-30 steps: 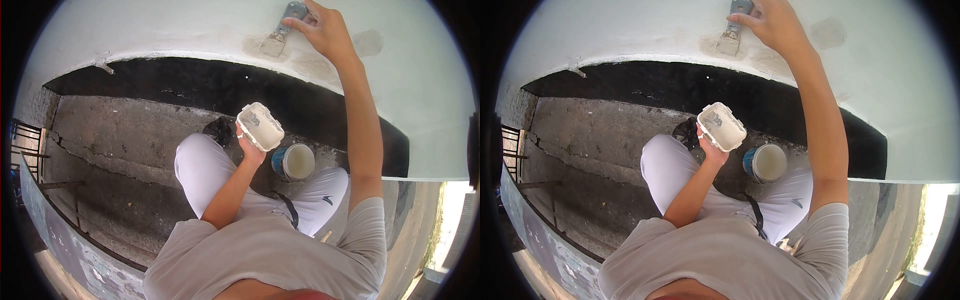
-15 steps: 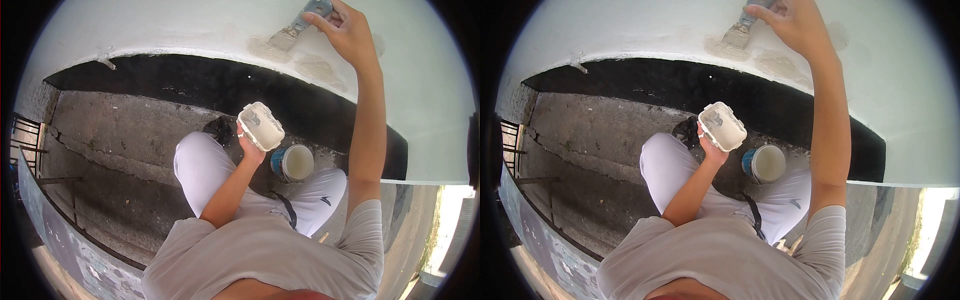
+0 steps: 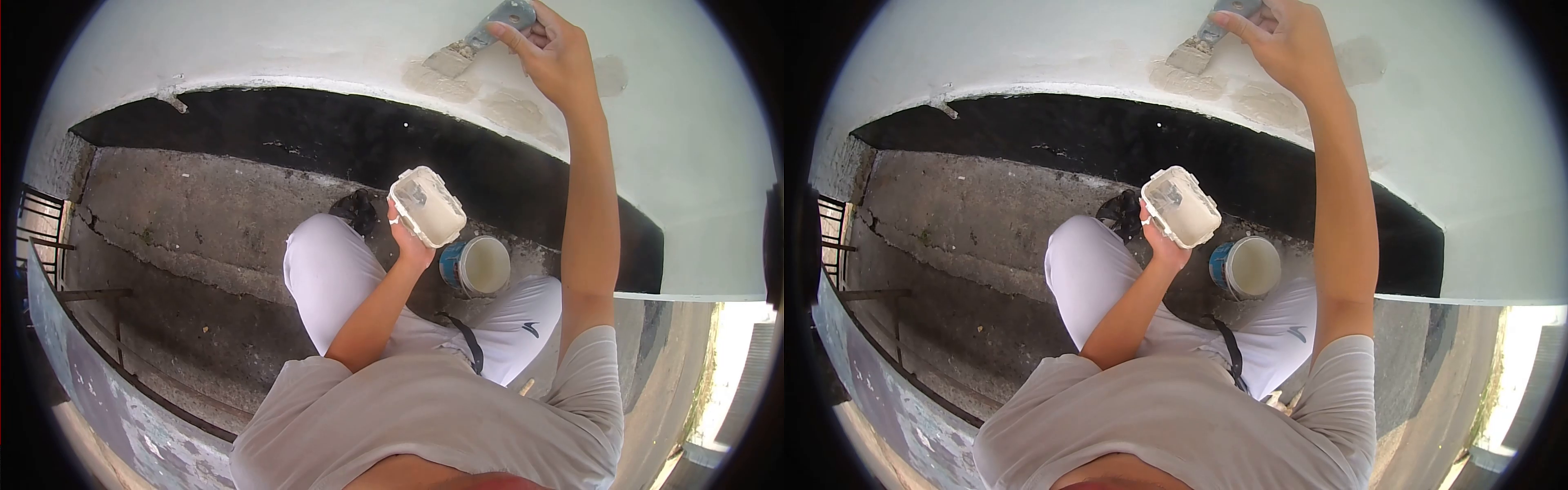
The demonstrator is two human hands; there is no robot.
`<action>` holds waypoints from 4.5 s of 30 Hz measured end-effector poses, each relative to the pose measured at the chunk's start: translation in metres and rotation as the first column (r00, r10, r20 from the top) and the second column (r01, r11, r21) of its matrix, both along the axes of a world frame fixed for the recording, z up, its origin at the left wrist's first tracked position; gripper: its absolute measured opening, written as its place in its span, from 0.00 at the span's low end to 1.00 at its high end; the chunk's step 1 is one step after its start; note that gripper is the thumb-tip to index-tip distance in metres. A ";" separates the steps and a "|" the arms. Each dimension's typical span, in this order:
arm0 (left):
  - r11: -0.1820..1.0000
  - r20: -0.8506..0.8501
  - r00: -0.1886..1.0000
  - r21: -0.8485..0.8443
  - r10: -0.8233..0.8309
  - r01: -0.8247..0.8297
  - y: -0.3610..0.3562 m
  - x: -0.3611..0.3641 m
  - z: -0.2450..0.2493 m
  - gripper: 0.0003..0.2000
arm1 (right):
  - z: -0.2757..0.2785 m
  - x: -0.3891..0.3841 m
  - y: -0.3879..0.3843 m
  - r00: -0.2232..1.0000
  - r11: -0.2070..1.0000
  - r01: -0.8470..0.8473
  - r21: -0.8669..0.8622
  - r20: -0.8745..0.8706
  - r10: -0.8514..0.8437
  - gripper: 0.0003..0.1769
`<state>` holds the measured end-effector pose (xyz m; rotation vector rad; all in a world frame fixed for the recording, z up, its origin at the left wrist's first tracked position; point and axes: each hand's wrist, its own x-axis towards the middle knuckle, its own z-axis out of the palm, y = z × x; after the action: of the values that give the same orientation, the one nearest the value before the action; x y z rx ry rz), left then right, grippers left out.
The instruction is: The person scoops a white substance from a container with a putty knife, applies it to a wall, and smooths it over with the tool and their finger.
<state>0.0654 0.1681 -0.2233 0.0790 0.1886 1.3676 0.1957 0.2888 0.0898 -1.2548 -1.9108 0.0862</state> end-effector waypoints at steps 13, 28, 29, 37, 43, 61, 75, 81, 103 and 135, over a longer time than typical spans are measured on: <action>1.000 0.011 1.000 0.016 -0.022 0.022 -0.002 -0.002 -0.003 0.33 | -0.019 0.009 0.008 0.986 0.989 0.149 -0.010 0.080 -0.148 0.19; 0.999 -0.017 1.000 -0.035 0.003 -0.004 -0.003 -0.003 0.004 0.34 | -0.039 0.021 -0.013 0.960 0.984 -0.053 -0.170 -0.281 0.004 0.17; 1.000 -0.013 1.000 -0.017 -0.002 0.002 -0.002 -0.002 0.004 0.34 | -0.041 0.015 -0.011 0.956 0.987 -0.049 -0.151 -0.293 0.002 0.17; 0.999 -0.024 0.999 -0.030 -0.025 0.024 0.001 0.004 -0.005 0.36 | -0.052 0.034 -0.017 0.911 0.998 0.055 -0.018 -0.408 -0.058 0.22; 1.000 -0.022 1.000 -0.009 -0.015 0.015 -0.001 0.008 -0.005 0.35 | -0.087 0.036 -0.037 0.883 0.998 -0.015 -0.056 -0.469 -0.013 0.20; 0.997 0.023 0.997 0.044 -0.068 0.067 -0.005 0.014 -0.002 0.33 | -0.033 0.002 -0.005 0.961 0.999 -0.050 -0.004 0.274 0.050 0.24; 0.996 0.018 0.998 0.054 -0.068 0.067 -0.004 0.008 -0.001 0.34 | -0.015 -0.003 0.000 0.986 0.998 -0.059 -0.028 0.152 0.063 0.19; 0.998 0.012 0.999 0.044 -0.049 0.049 -0.005 0.006 0.001 0.34 | 0.000 0.008 -0.010 0.994 0.995 0.021 0.096 0.109 -0.032 0.17; 0.999 0.020 0.999 0.014 -0.037 0.037 -0.005 0.004 -0.001 0.34 | 0.002 0.003 -0.012 0.985 0.995 -0.011 -0.098 0.168 0.027 0.17; 0.999 -0.050 0.999 -0.045 -0.006 0.003 -0.011 0.007 -0.004 0.34 | 0.024 0.020 -0.035 0.992 0.997 -0.048 -0.061 -0.116 0.040 0.17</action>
<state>0.0720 0.1573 -0.2275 0.0763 0.2607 1.3571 0.2155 0.2534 0.1142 -1.2234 -1.8495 0.2386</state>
